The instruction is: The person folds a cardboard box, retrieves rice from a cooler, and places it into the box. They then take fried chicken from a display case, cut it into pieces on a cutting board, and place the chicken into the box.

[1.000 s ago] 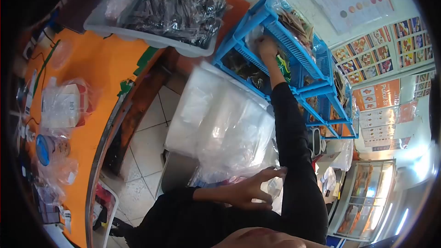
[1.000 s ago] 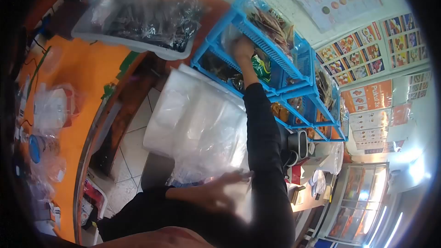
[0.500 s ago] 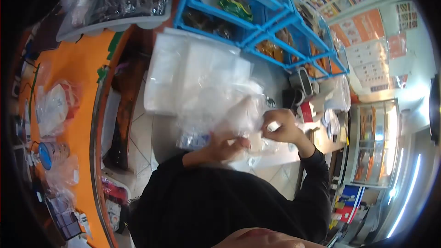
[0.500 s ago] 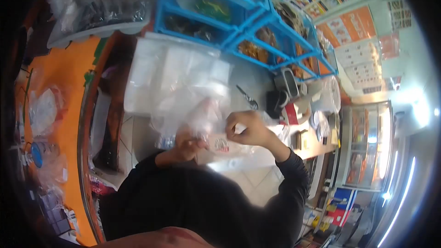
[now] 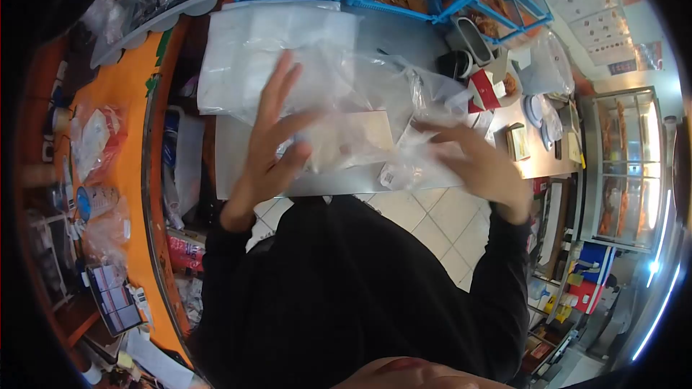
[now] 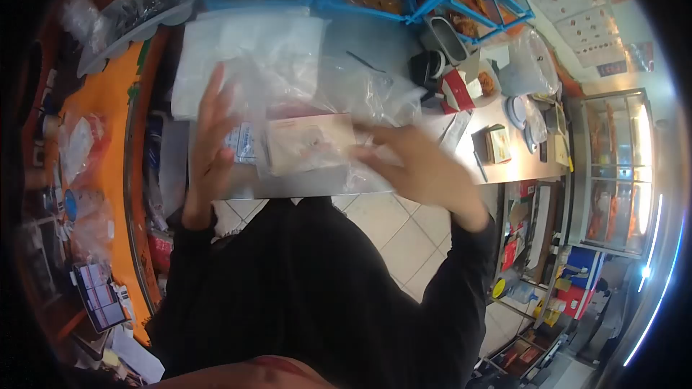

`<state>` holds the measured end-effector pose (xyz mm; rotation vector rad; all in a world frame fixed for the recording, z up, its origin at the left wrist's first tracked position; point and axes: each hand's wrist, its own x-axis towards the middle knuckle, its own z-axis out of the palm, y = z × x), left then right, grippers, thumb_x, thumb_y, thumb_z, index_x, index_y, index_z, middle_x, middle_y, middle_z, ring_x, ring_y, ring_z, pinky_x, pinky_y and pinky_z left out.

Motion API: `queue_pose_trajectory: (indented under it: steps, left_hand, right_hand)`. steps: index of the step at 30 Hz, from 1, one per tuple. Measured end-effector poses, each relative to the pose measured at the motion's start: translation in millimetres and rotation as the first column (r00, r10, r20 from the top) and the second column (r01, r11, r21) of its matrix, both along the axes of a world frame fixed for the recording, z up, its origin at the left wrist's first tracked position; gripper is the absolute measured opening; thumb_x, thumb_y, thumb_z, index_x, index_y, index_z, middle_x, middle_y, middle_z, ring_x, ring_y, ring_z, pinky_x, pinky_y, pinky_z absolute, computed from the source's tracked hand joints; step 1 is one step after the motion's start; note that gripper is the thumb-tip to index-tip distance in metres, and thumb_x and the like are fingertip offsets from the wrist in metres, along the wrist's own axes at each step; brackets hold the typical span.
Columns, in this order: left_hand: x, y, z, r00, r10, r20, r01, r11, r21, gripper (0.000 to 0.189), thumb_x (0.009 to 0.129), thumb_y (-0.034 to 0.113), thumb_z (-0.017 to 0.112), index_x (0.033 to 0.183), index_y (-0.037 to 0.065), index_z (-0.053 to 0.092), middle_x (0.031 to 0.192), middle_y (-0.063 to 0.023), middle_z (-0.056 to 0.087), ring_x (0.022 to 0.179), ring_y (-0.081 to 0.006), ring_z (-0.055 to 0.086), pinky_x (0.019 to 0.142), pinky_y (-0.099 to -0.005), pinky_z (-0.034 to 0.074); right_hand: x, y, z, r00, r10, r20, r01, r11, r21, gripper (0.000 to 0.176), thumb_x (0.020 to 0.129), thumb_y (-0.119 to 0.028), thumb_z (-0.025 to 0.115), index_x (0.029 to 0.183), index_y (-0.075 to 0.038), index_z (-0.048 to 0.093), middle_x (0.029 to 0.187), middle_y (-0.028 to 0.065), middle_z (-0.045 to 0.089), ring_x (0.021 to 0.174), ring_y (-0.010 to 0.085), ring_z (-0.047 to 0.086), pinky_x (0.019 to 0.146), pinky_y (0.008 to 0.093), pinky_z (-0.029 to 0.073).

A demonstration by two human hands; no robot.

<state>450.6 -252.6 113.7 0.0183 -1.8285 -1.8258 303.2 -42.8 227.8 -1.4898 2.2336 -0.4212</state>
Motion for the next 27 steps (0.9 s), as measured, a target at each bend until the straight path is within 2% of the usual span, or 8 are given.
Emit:
queue_pose_trajectory:
  steps: [4,7,10,15,17,21,22,27]
  left_hand:
    - [33,4,-36,0.995,0.097,0.01,-0.08,0.868,-0.49,0.102,0.057,0.049,0.069,0.131,0.007,0.011,0.135,-0.0245,0.003,0.125,-0.0377,0.009,0.1,-0.043,0.01]
    - [18,21,-108,0.9,0.375,0.221,-0.226,0.838,-0.497,0.117,0.041,0.04,0.08,0.128,-0.005,0.015,0.133,-0.0248,0.014,0.122,-0.0372,0.019,0.098,-0.0379,0.021]
    - [-38,25,-111,0.803,0.108,0.587,0.146,0.918,-0.369,0.086,0.052,0.031,0.077,0.118,-0.004,0.033,0.119,-0.0195,0.038,0.109,-0.0305,0.037,0.09,-0.0352,0.031]
    - [-51,39,-282,0.939,0.205,0.275,-0.123,0.95,-0.288,0.083,0.062,0.019,0.072,0.126,0.0,0.022,0.118,-0.0164,0.039,0.1,-0.028,0.045,0.082,-0.0352,0.041]
    - [-33,51,-338,0.923,0.192,0.334,-0.057,0.925,-0.375,0.065,0.068,0.023,0.068,0.118,0.0,0.033,0.112,-0.0131,0.043,0.09,-0.0224,0.05,0.075,-0.0322,0.044]
    - [-52,28,-156,0.997,0.079,0.001,-0.034,0.45,-0.892,0.042,0.069,0.03,0.065,0.101,0.006,0.052,0.088,-0.0067,0.055,0.081,-0.0214,0.053,0.068,-0.0337,0.047]
    - [-51,24,-152,0.907,0.042,0.42,0.138,0.911,-0.389,0.02,0.065,0.017,0.064,0.08,0.006,0.057,0.076,-0.007,0.053,0.076,-0.0205,0.053,0.067,-0.0297,0.046]
    - [-74,33,-83,0.913,-0.201,0.356,0.359,0.811,-0.462,0.018,0.063,0.016,0.064,0.076,0.006,0.056,0.074,-0.0073,0.052,0.075,-0.0206,0.054,0.067,-0.0296,0.046]
  right_hand:
    - [-30,93,-43,0.911,-0.375,0.174,0.371,0.559,-0.742,0.098,0.063,-0.038,0.068,0.13,0.001,0.008,0.131,0.0155,0.026,0.114,0.0283,0.037,0.098,0.0368,0.024]
    - [-59,81,-168,0.957,-0.29,0.002,0.28,0.924,-0.262,0.124,0.047,-0.035,0.078,0.13,-0.003,-0.007,0.136,0.0183,-0.005,0.126,0.0324,0.001,0.101,0.044,0.007]
    - [-66,24,-299,0.737,-0.102,0.668,0.273,0.949,-0.156,0.072,0.059,-0.03,0.07,0.117,-0.001,0.038,0.128,0.0211,0.022,0.117,0.0391,0.021,0.094,0.0476,0.019]
    - [-34,-28,-278,0.998,-0.059,0.007,0.046,0.697,-0.715,0.044,0.062,-0.027,0.068,0.098,-0.005,0.054,0.096,0.0145,0.052,0.083,0.0256,0.051,0.073,0.0354,0.042]
    - [-26,-35,-298,0.972,-0.056,0.23,0.195,0.74,-0.644,0.043,0.062,-0.027,0.068,0.096,-0.005,0.055,0.092,0.0135,0.053,0.082,0.0251,0.052,0.074,0.0357,0.042]
    - [-13,-39,-309,0.865,-0.009,0.502,0.284,0.833,-0.475,0.039,0.06,-0.025,0.068,0.092,-0.006,0.057,0.085,0.0106,0.055,0.082,0.0245,0.052,0.078,0.037,0.04]
    - [-8,-39,-304,0.918,0.049,0.393,0.175,0.841,-0.512,0.037,0.059,-0.022,0.067,0.091,-0.006,0.057,0.085,0.0097,0.055,0.082,0.0249,0.051,0.079,0.0377,0.039]
    - [1,-34,-160,0.837,0.42,-0.351,-0.547,0.63,-0.551,0.041,0.053,-0.015,0.064,0.092,-0.007,0.056,0.091,0.0084,0.05,0.09,0.025,0.043,0.086,0.0421,0.031]
